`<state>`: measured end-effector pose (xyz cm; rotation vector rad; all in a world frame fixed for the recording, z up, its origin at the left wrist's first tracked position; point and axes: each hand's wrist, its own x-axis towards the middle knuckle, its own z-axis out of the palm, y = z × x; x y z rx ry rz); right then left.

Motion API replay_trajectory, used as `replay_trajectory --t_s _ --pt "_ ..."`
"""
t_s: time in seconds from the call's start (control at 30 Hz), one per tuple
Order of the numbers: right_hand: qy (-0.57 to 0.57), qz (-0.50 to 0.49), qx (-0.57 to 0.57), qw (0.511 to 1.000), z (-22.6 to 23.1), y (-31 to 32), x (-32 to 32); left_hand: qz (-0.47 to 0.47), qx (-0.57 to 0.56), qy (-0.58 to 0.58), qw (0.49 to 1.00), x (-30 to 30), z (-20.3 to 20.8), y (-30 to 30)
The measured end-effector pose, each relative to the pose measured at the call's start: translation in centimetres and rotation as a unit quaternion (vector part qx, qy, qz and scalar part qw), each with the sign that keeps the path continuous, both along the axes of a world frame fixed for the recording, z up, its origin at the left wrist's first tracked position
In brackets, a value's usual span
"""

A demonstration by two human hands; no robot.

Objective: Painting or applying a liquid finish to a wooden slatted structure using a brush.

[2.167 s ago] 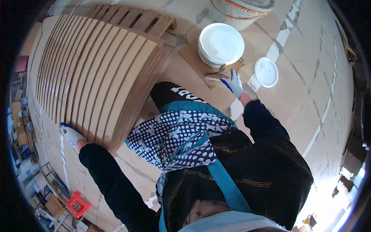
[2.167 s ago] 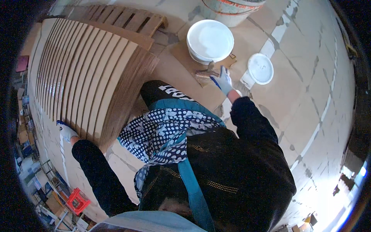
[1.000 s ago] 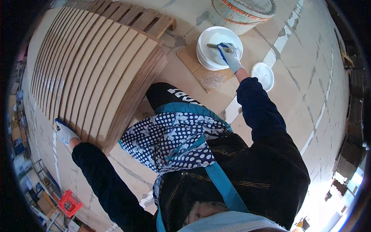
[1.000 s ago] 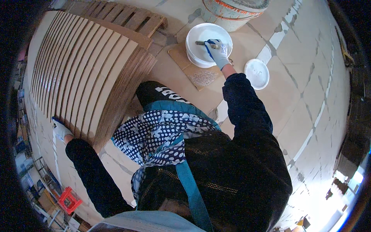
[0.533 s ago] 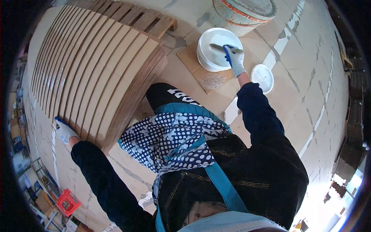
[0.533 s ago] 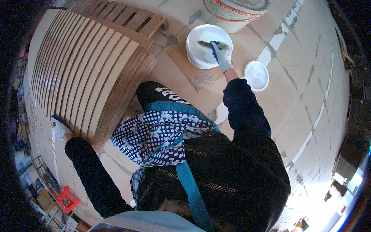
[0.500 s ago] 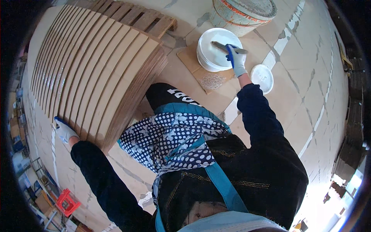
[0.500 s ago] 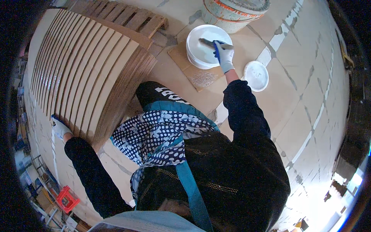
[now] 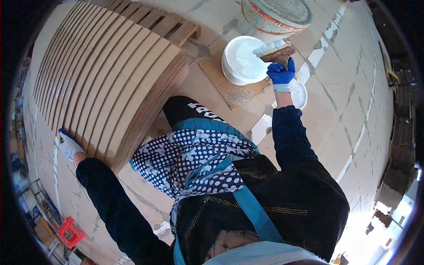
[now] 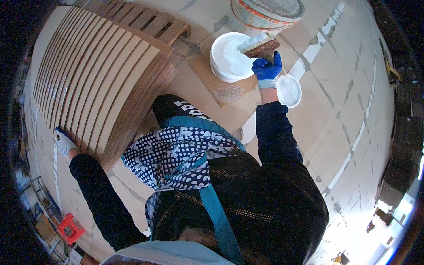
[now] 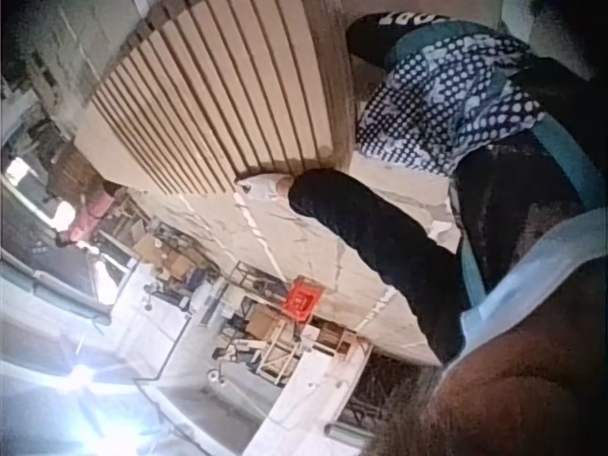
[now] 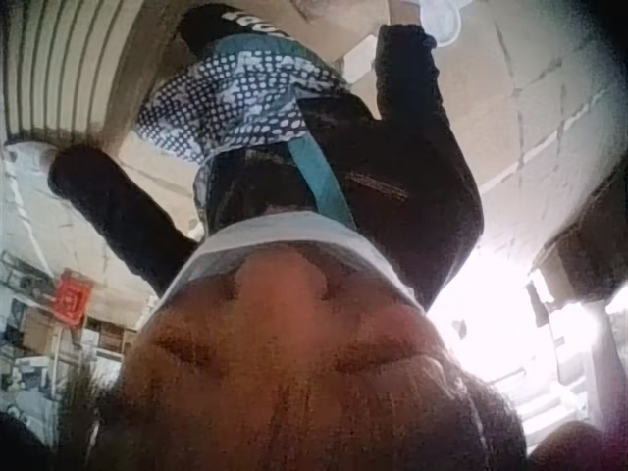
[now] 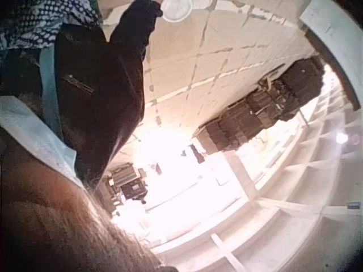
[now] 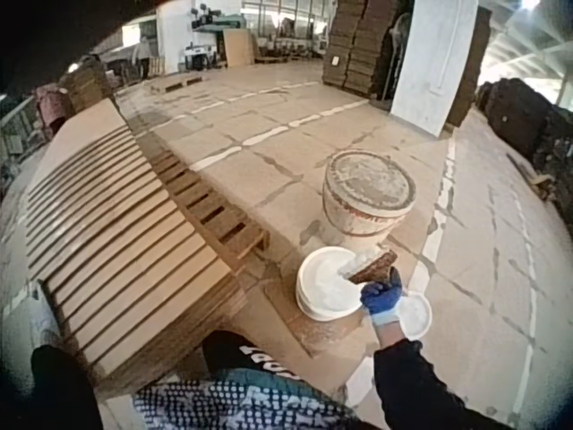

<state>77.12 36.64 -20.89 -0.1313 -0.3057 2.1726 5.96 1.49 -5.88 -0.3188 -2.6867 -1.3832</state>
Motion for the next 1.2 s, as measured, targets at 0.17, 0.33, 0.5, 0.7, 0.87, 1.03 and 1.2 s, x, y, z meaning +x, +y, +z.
replay_trajectory --t_s 0.17,0.33,0.5,0.7,0.87,1.03,1.2 --pt "-0.074 -0.168 -0.100 0.978 2.6 1.2 -1.2 -0.018 -0.003 0.037 0.999 -0.4 -0.4 -0.1" --pt "-0.487 -0.214 0.140 0.835 3.1 0.1 -5.7 -0.018 -0.034 0.113 0.993 3.8 1.8 1.5" --pt "-0.685 -0.207 0.636 0.288 0.8 -2.5 -4.0 -0.044 -0.150 0.154 0.976 3.1 1.9 0.6" --pt "-0.715 -0.131 0.664 0.174 5.6 -4.2 -5.4 -0.008 -0.065 0.059 0.996 -2.3 -1.6 -2.9" --pt "-0.535 -0.322 0.717 0.310 17.4 -9.7 -16.8 0.030 -0.004 0.044 0.999 1.9 0.9 -1.9" --pt "-0.326 -0.331 0.805 0.370 23.4 -15.4 -27.8 0.057 -0.070 0.173 0.981 2.3 0.5 -0.6" --pt "-0.272 -0.172 0.845 0.427 25.6 -16.4 -38.0 0.000 -0.133 0.073 0.988 3.1 1.1 -0.4"
